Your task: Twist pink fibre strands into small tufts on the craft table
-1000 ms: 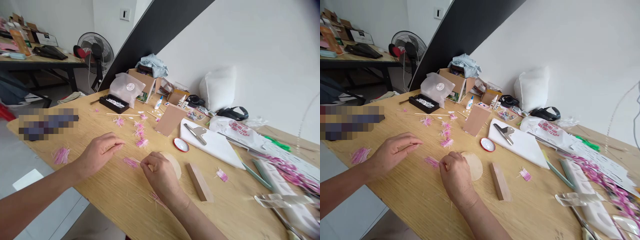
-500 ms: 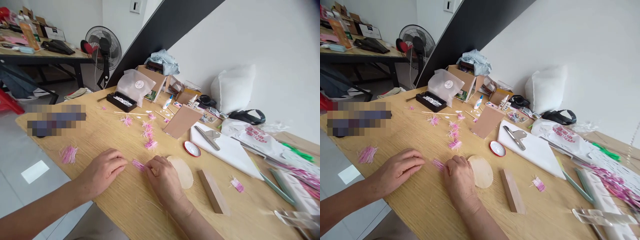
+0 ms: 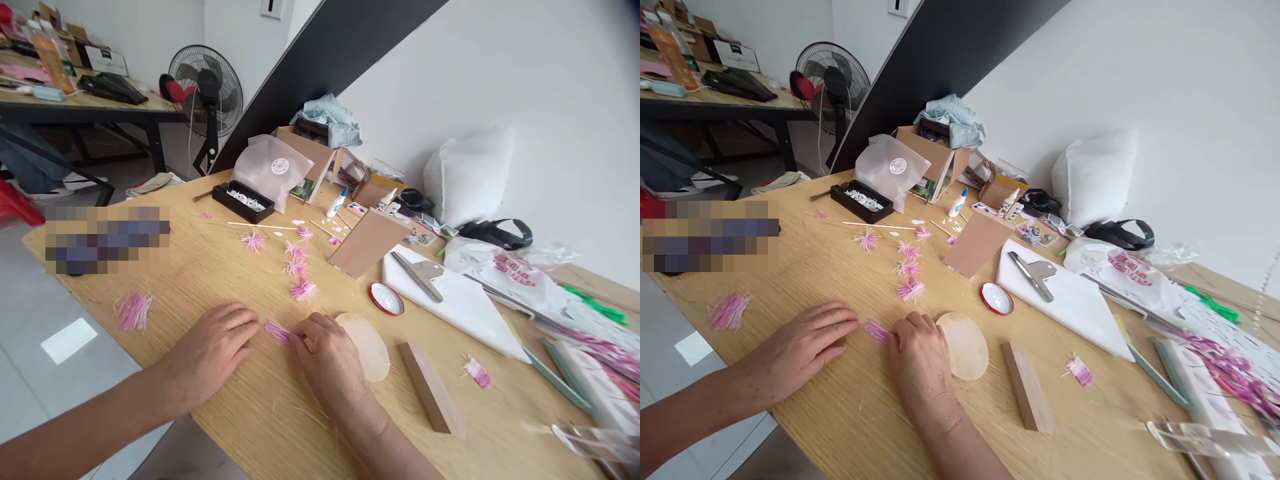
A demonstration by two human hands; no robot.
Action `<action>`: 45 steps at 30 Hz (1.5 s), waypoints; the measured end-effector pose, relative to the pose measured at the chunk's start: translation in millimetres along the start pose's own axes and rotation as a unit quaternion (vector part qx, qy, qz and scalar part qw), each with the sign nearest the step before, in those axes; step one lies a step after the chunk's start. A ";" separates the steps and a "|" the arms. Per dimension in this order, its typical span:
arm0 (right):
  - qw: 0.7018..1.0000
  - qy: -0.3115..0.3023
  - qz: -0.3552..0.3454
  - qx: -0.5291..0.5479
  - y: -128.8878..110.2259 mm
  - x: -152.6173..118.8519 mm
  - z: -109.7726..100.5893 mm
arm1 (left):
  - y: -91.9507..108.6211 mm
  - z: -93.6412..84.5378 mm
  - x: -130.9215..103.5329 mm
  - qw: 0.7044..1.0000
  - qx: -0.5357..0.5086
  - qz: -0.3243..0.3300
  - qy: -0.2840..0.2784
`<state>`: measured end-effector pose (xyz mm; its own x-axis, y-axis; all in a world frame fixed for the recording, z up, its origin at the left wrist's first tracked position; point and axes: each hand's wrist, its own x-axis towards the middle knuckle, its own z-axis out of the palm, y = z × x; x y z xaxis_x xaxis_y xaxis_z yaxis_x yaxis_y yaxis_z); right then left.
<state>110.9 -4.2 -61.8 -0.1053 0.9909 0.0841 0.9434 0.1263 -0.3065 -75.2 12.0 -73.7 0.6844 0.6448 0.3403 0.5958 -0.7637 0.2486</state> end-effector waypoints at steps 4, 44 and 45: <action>1.000 0.004 -0.004 0.002 0.5 -0.2 0.8 | 0.8 0.5 0.0 1.000 0.006 0.002 -0.001; 0.998 0.048 -0.001 0.032 12.7 -36.1 -29.1 | -1.7 1.1 -1.6 0.998 -0.051 -0.024 -0.010; 0.998 0.049 0.001 0.031 14.5 -41.3 -31.3 | -1.8 1.1 -1.0 0.998 -0.053 -0.024 -0.012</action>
<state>138.8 -44.8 -40.1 -0.0698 0.9820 0.1754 0.9218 0.1307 -0.3650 -76.5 12.7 -75.5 0.6664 0.6803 0.3051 0.5815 -0.7304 0.3584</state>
